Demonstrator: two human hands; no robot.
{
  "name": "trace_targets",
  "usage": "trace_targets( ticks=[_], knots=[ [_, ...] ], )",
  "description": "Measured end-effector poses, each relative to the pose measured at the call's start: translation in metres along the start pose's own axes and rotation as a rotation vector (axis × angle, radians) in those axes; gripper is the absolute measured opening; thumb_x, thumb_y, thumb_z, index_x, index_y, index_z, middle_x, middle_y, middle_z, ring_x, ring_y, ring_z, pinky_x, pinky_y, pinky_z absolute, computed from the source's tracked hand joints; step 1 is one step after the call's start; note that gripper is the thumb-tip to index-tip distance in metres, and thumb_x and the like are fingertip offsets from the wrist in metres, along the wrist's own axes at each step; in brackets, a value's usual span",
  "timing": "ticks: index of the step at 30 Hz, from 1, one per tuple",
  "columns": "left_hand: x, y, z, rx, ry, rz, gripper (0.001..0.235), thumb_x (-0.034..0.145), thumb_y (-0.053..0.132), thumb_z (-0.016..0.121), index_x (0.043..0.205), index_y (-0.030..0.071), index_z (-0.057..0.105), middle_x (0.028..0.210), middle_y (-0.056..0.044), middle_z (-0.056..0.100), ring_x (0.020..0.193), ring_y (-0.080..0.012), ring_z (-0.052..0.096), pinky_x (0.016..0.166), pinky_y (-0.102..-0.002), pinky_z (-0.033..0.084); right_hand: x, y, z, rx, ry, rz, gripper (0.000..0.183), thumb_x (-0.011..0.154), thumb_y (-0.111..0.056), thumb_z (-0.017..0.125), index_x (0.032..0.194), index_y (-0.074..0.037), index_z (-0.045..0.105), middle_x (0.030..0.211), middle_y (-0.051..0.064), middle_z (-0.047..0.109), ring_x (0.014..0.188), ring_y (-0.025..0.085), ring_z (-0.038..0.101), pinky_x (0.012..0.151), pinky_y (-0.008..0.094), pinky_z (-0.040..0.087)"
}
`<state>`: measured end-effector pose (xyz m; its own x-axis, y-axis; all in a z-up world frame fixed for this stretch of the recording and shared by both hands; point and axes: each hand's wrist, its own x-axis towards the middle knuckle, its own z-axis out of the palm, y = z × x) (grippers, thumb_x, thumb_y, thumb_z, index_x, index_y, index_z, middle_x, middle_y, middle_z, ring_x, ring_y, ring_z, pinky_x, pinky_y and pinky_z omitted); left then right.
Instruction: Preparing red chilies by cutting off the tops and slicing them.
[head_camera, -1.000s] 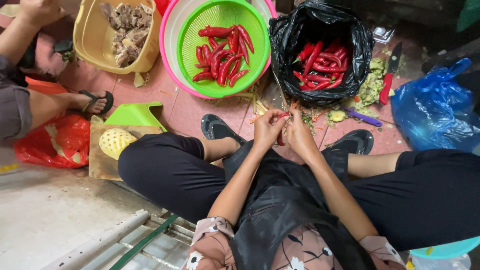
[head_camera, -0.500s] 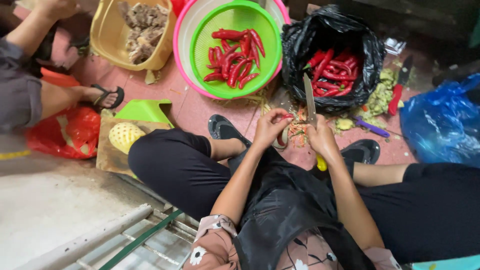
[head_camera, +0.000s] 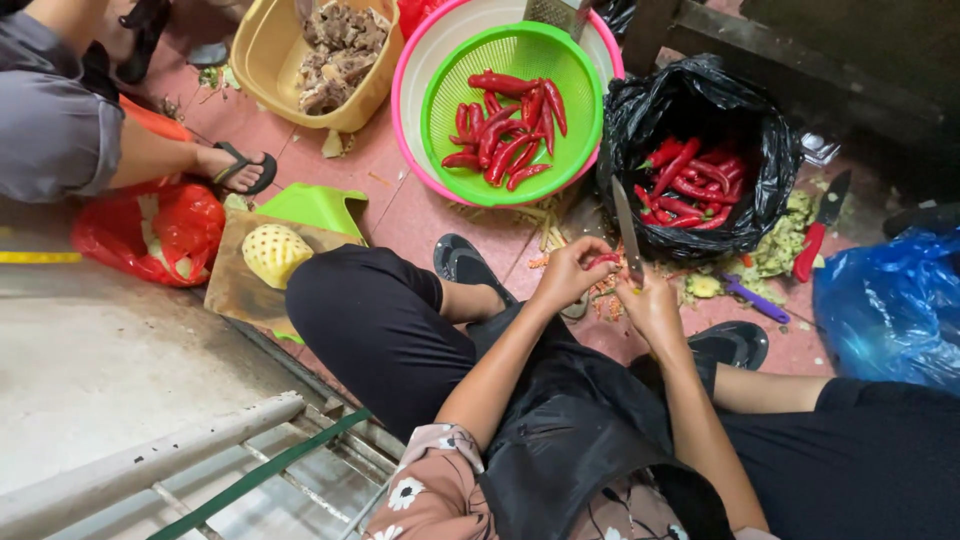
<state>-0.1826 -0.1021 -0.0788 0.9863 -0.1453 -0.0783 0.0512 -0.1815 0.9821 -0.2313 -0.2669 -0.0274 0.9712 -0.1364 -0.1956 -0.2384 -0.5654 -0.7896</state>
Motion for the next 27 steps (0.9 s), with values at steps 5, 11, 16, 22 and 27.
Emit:
trace_targets(
  ticks=[5,11,16,22,27],
  knots=[
    [0.001,0.012,-0.018,0.179,-0.034,0.18,0.021,0.083,0.025,0.083,0.104,0.022,0.078,0.096,-0.01,0.071,0.088,-0.0278,0.07,0.08,-0.035,0.057,0.004,-0.008,-0.009,0.365,-0.069,0.245,0.027,0.093,-0.024,0.072,0.119,-0.021,0.073,0.049,0.003,0.052,0.038,0.012,0.045,0.035,0.028,0.036],
    [0.0,0.005,-0.016,0.163,-0.107,0.192,0.016,0.089,0.023,0.078,0.105,0.021,0.081,0.098,-0.013,0.073,0.097,-0.0316,0.071,0.088,-0.038,0.056,0.003,-0.009,-0.008,0.588,-0.057,0.276,0.03,0.091,-0.018,0.075,0.12,-0.01,0.07,0.05,0.0,0.043,0.032,0.006,0.037,0.027,0.023,0.031],
    [0.002,0.015,-0.029,0.318,-0.107,0.273,0.022,0.086,0.016,0.078,0.108,0.015,0.074,0.096,-0.013,0.071,0.096,-0.0368,0.07,0.089,-0.046,0.056,0.007,0.001,-0.006,0.373,-0.021,0.233,0.049,0.082,-0.026,0.085,0.127,-0.014,0.069,0.061,0.006,0.051,0.045,0.011,0.046,0.034,0.031,0.038],
    [-0.003,0.033,-0.025,0.29,-0.135,0.278,0.01,0.089,0.019,0.076,0.098,0.017,0.072,0.091,-0.008,0.072,0.094,-0.033,0.072,0.085,-0.044,0.057,0.005,-0.007,0.003,0.516,-0.047,0.308,0.024,0.086,-0.019,0.078,0.109,-0.011,0.075,0.04,0.004,0.039,0.03,0.009,0.036,0.027,0.023,0.028],
    [-0.007,0.05,-0.025,0.235,-0.1,0.33,0.009,0.092,0.017,0.073,0.099,0.011,0.072,0.088,-0.015,0.072,0.09,-0.0396,0.071,0.081,-0.048,0.057,0.007,0.002,0.005,0.497,-0.074,0.306,0.023,0.084,-0.017,0.079,0.105,-0.008,0.075,0.04,0.007,0.042,0.03,0.011,0.038,0.028,0.025,0.03]
  ],
)
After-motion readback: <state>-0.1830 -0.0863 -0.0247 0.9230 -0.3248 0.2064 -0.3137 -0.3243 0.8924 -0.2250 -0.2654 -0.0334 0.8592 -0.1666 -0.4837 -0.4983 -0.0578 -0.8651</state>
